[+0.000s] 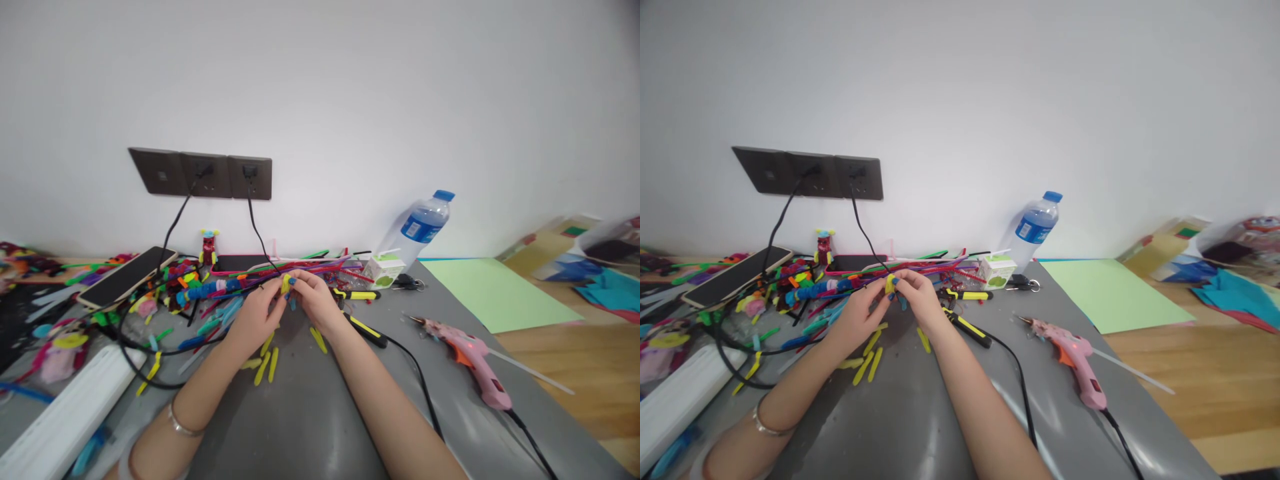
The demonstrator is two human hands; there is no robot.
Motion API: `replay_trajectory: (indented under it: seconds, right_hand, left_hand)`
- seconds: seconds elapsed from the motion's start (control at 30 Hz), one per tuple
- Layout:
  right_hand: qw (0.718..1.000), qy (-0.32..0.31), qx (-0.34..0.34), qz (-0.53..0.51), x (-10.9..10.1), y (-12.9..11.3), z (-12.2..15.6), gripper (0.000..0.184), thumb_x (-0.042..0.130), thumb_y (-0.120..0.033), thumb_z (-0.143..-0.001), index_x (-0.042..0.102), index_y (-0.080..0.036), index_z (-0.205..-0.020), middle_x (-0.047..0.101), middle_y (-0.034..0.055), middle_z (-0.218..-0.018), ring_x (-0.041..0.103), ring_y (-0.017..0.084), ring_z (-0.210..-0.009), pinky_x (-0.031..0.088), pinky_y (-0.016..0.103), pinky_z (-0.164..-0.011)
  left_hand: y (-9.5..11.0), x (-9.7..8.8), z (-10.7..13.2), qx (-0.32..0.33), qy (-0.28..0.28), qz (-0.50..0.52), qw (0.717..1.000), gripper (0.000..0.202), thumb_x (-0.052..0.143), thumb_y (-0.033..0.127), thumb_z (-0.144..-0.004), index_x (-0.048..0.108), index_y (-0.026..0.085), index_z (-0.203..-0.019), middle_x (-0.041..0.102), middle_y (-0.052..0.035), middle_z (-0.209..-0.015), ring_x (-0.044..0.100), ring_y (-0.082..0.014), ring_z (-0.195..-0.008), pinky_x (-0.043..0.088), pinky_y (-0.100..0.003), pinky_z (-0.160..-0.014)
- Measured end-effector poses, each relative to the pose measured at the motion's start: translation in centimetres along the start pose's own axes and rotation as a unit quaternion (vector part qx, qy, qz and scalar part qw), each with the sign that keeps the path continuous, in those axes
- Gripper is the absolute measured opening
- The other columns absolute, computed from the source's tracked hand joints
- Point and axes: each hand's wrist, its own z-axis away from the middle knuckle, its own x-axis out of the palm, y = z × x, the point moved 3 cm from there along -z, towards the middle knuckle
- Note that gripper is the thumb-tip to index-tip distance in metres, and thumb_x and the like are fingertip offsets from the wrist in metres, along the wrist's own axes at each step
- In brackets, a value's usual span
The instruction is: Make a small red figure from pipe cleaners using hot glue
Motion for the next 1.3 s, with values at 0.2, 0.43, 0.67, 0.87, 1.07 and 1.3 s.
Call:
replay_trajectory:
  seconds: [0.2, 0.43, 0.67, 0.87, 1.07, 1.3]
  right_hand:
    - [1.000, 0.000, 0.003, 0.003, -0.09, 0.15, -0.04, 0.018, 0.075, -0.035, -0.068, 0.067, -0.019, -0.073, 0.061, -0.0017, -0.067, 0.051, 0.011, -0.058, 0.043, 0.024, -0.058]
    - [1.000, 0.001, 0.004, -0.005, 0.00, 0.10, -0.07, 0.019, 0.076, -0.035, -0.066, 0.067, -0.019, -0.071, 0.061, -0.0015, -0.067, 0.051, 0.011, -0.059, 0.043, 0.024, -0.058]
    - [1.000, 0.002, 0.006, -0.010, 0.01, 0.15, -0.08, 0.020, 0.077, -0.035, -0.066, 0.068, -0.019, -0.072, 0.062, -0.0014, -0.067, 0.052, 0.011, -0.060, 0.044, 0.023, -0.059]
    - [1.000, -0.001, 0.003, -0.012, 0.00, 0.09, -0.06, 0.019, 0.077, -0.034, -0.067, 0.069, -0.019, -0.072, 0.062, -0.0013, -0.068, 0.052, 0.010, -0.059, 0.044, 0.023, -0.058]
    - [1.000, 0.001, 0.006, -0.018, -0.13, 0.27, -0.17, 0.021, 0.079, -0.035, -0.065, 0.068, -0.019, -0.072, 0.062, -0.0019, -0.067, 0.053, 0.010, -0.059, 0.045, 0.022, -0.058]
    - [1.000, 0.003, 0.005, -0.019, -0.19, 0.38, -0.27, 0.020, 0.079, -0.034, -0.065, 0.069, -0.018, -0.072, 0.064, -0.0012, -0.067, 0.053, 0.010, -0.059, 0.045, 0.022, -0.057]
  left_hand:
    - [0.00, 0.01, 0.04, -0.001, 0.001, -0.005, 1.000, 0.023, 0.044, 0.020, -0.093, 0.059, 0.017, -0.111, 0.069, -0.0071, -0.093, 0.066, -0.0197, -0.080, 0.052, -0.030, -0.074]
    - [-0.01, 0.01, 0.03, 0.008, 0.005, -0.004, 1.000, 0.023, 0.045, 0.019, -0.093, 0.059, 0.017, -0.110, 0.070, -0.0074, -0.095, 0.066, -0.0193, -0.081, 0.052, -0.030, -0.075]
    - [0.07, 0.01, 0.05, 0.008, 0.006, 0.000, 1.000, 0.023, 0.044, 0.018, -0.093, 0.059, 0.017, -0.110, 0.069, -0.0073, -0.094, 0.066, -0.0198, -0.082, 0.052, -0.030, -0.075]
    - [0.12, -0.03, -0.02, 0.011, 0.002, 0.004, 1.000, 0.021, 0.044, 0.017, -0.093, 0.058, 0.017, -0.109, 0.069, -0.0074, -0.095, 0.066, -0.0199, -0.084, 0.052, -0.029, -0.076]
    - [0.06, -0.03, 0.02, 0.012, 0.005, 0.001, 1.000, 0.022, 0.045, 0.017, -0.093, 0.058, 0.017, -0.110, 0.070, -0.0074, -0.096, 0.066, -0.0195, -0.083, 0.052, -0.029, -0.076]
    - [0.00, 0.04, 0.03, 0.009, 0.008, 0.006, 1.000, 0.022, 0.045, 0.018, -0.093, 0.060, 0.017, -0.109, 0.070, -0.0073, -0.096, 0.067, -0.0194, -0.083, 0.052, -0.029, -0.078]
